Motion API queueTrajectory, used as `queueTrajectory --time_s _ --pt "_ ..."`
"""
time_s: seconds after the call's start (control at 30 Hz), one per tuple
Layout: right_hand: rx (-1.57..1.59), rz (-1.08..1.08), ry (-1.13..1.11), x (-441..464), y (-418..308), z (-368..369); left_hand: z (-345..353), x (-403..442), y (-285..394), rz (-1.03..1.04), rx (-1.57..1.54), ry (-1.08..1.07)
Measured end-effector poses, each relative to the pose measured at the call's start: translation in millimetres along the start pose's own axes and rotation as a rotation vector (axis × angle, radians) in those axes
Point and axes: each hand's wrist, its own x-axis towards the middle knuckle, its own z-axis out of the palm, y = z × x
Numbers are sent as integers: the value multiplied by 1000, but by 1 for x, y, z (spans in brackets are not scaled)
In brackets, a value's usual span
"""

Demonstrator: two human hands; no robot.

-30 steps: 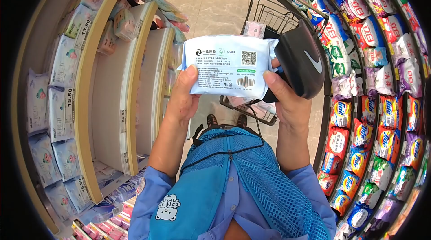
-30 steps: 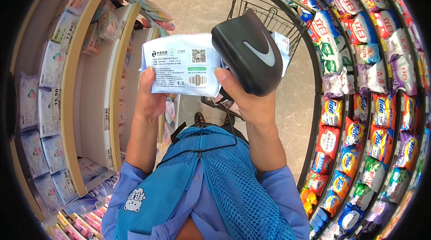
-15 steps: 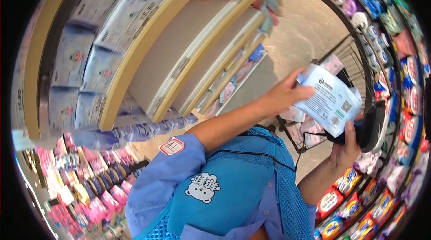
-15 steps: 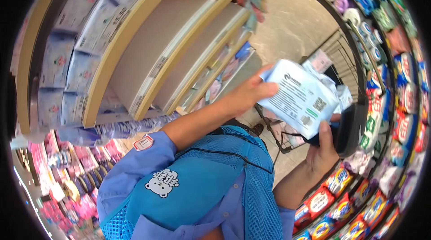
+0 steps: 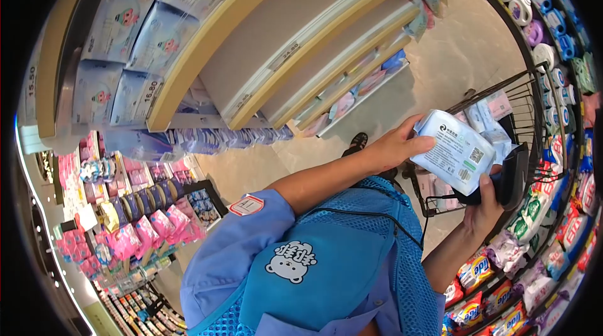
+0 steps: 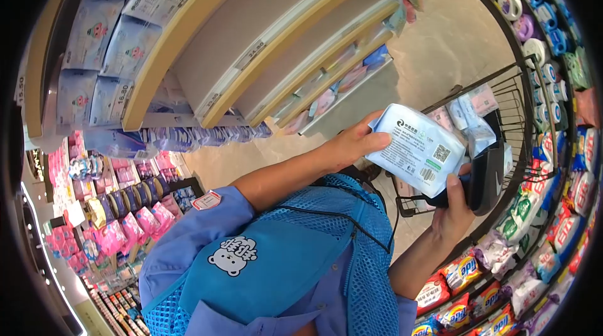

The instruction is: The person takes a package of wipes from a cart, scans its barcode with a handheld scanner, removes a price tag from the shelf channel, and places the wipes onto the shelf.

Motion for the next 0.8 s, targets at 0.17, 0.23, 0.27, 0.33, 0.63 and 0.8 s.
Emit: queueTrajectory --time_s 0.17,0.23,0.27,0.33,0.63,0.8 --pt "20 63 -25 5 3 -3 0 -10 -8 2 7 59" --pt "30 94 -23 6 4 -4 0 -12 -11 3 13 76" --pt "21 90 -30 7 5 -6 1 -13 -12 8 15 81" --pt "14 84 -39 8 6 -12 2 -16 -15 17 22 79" --pt "-23 31 -119 6 2 -21 4 -27 -23 44 -20 16" --pt "-19 51 -153 1 0 -22 0 -37 -29 16 -26 -20"
